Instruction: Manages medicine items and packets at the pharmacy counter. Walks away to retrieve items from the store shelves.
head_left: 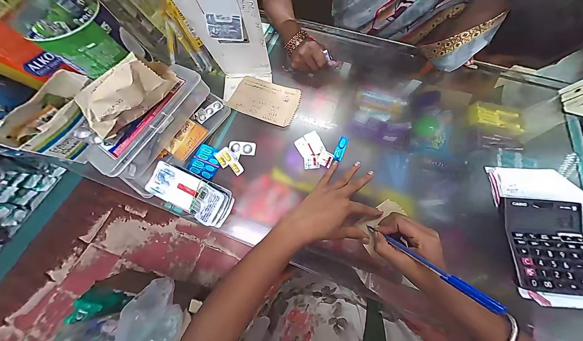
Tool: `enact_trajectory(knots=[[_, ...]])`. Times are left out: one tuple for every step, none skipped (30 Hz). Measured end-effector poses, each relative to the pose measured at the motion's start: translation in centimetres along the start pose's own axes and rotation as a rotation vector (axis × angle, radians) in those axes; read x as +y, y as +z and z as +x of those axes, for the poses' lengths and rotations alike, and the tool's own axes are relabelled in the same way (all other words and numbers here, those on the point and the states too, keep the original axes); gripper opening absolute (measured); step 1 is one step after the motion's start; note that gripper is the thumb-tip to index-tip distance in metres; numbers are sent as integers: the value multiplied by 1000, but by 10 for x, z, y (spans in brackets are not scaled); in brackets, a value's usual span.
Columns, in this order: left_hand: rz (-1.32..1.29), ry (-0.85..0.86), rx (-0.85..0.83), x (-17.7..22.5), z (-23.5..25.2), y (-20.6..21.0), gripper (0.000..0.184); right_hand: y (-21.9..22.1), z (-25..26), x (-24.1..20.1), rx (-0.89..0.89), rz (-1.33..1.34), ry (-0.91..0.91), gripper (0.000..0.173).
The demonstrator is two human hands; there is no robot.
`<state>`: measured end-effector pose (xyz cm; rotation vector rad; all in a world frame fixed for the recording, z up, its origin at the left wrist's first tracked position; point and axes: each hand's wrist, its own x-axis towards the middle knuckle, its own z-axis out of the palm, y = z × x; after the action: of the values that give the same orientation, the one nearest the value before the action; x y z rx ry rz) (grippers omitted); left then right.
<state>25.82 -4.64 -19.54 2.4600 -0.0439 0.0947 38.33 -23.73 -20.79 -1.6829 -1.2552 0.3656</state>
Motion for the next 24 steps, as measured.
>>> enact_trajectory(knots=[[1,-2,-2,0,0,0,44,0,0,0,-1,1,-5,11],[0,-3,-3,0,0,-1,44,0,0,1,0,3,-9,11],[-1,-3,-4,0,1,-1,44,-1,0,1,1,3,-12,12],[-2,-4,-6,1,1,-1,44,-1,-1,1,4,2,-13,12],[-1,-5,-9,1,1,-1,44,-1,-1,1,4,3,-12,12],[0,-8,-13,1,0,-2,44,-1,0,1,1,6,-12,12],[2,-10,-15,1,0,-2,45,-1,0,1,0,7,-11,12],[5,-9,-13,1,0,-2,45,-1,0,0,1,5,-8,12],[12,-5,-10,1,0,-1,45,-1,-1,0,10,2,-5,12],[15,-4,-7,1,0,-1,45,-1,-1,0,21,-2,-1,11],[14,-4,-4,1,0,-1,44,-1,-1,-1,30,-3,1,11],[13,-5,-2,1,0,-1,44,-1,0,-1,32,0,1,10],[13,-5,-3,1,0,-1,44,-1,0,0,35,4,-3,9],[10,-5,-5,1,0,-1,44,0,0,0,37,3,-11,9],[8,-5,-6,0,0,-1,45,1,1,1,42,-1,-20,9],[6,-5,-5,0,0,0,45,1,1,1,44,-6,-25,9],[5,-5,-6,0,0,0,45,1,1,1,44,-8,-24,9],[5,-5,-4,0,0,0,45,1,1,1,43,-10,-20,9],[5,-8,-6,0,0,0,45,1,0,1,42,-10,-13,10],[3,-10,-8,0,0,0,45,1,0,1,45,-12,-5,9],[1,-11,-10,0,0,-1,45,1,0,0,49,-16,-1,9],[-1,-13,-10,0,0,-2,45,1,1,1,51,-22,0,9],[-2,-12,-10,0,0,-1,45,1,0,1,51,-26,0,10],[-5,-11,-9,1,0,0,45,0,-2,1,55,-26,2,10]])
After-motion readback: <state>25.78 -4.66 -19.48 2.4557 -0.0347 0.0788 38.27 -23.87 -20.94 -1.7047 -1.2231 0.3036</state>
